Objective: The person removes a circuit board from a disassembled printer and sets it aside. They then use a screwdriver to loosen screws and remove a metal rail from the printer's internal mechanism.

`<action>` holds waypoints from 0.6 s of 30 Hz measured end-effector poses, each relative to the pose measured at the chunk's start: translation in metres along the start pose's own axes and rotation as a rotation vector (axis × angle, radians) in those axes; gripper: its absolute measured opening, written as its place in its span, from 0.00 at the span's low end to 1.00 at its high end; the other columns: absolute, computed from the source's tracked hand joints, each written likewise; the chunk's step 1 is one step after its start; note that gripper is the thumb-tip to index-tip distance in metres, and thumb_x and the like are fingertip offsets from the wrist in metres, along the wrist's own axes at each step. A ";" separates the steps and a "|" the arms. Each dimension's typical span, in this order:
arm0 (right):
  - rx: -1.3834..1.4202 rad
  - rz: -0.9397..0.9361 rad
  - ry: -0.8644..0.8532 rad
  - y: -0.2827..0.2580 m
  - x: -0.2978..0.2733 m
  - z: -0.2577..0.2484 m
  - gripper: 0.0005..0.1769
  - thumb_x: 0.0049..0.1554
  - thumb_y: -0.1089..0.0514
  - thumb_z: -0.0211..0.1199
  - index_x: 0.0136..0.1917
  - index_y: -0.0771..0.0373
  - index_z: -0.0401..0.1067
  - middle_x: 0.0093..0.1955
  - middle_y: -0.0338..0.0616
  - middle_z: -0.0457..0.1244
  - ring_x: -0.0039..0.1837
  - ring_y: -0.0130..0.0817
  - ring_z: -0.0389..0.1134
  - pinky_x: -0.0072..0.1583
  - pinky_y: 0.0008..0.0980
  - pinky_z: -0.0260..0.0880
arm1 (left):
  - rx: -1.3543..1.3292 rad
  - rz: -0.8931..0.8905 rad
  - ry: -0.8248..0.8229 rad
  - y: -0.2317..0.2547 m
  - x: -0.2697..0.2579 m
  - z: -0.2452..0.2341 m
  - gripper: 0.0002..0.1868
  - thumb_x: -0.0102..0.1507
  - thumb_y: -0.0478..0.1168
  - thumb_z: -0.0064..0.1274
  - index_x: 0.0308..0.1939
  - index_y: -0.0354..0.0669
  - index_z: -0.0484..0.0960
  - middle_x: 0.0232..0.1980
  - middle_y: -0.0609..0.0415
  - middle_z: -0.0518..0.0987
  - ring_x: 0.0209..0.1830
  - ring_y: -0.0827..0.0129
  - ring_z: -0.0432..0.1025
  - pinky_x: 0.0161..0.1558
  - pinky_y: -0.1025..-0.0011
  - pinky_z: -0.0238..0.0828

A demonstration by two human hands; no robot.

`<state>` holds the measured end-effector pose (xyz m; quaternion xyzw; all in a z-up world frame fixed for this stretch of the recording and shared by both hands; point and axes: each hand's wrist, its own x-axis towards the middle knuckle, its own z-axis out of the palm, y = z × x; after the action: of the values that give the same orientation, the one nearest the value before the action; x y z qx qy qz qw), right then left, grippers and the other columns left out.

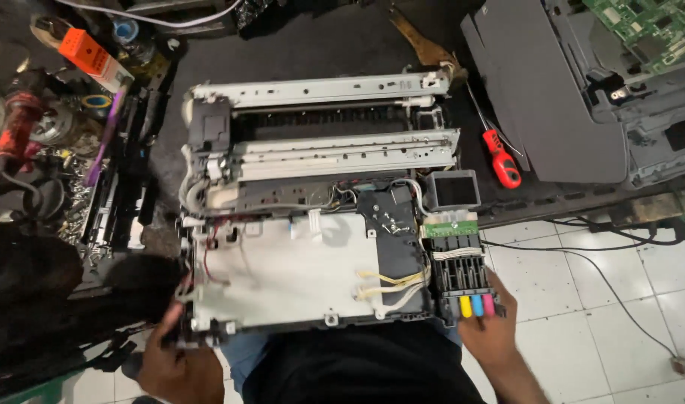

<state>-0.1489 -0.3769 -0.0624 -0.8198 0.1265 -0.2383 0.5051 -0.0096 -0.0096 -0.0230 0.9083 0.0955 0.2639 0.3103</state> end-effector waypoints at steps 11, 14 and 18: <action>0.383 0.420 0.294 0.002 0.075 -0.003 0.18 0.59 0.66 0.53 0.61 0.65 0.72 0.54 0.47 0.68 0.57 0.39 0.71 0.59 0.33 0.71 | -0.185 0.120 -0.261 -0.023 0.012 0.010 0.26 0.58 0.32 0.46 0.60 0.42 0.82 0.65 0.48 0.80 0.60 0.65 0.76 0.55 0.72 0.68; 0.466 0.360 0.260 0.008 0.089 -0.009 0.21 0.56 0.63 0.57 0.63 0.64 0.73 0.59 0.44 0.69 0.62 0.36 0.70 0.65 0.32 0.69 | -0.336 0.134 -0.193 0.003 0.026 0.010 0.30 0.50 0.27 0.44 0.55 0.40 0.84 0.60 0.46 0.83 0.56 0.64 0.79 0.55 0.71 0.72; 1.069 0.728 0.356 0.024 0.104 -0.030 0.21 0.58 0.50 0.60 0.62 0.55 0.77 0.63 0.37 0.72 0.65 0.32 0.73 0.70 0.30 0.71 | -0.483 0.371 -0.310 -0.013 0.041 0.008 0.26 0.52 0.26 0.54 0.53 0.45 0.85 0.62 0.45 0.81 0.58 0.65 0.81 0.56 0.73 0.78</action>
<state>-0.0746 -0.4577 -0.0455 -0.3099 0.3408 -0.2140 0.8614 0.0290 0.0100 -0.0193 0.8399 -0.1849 0.1898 0.4737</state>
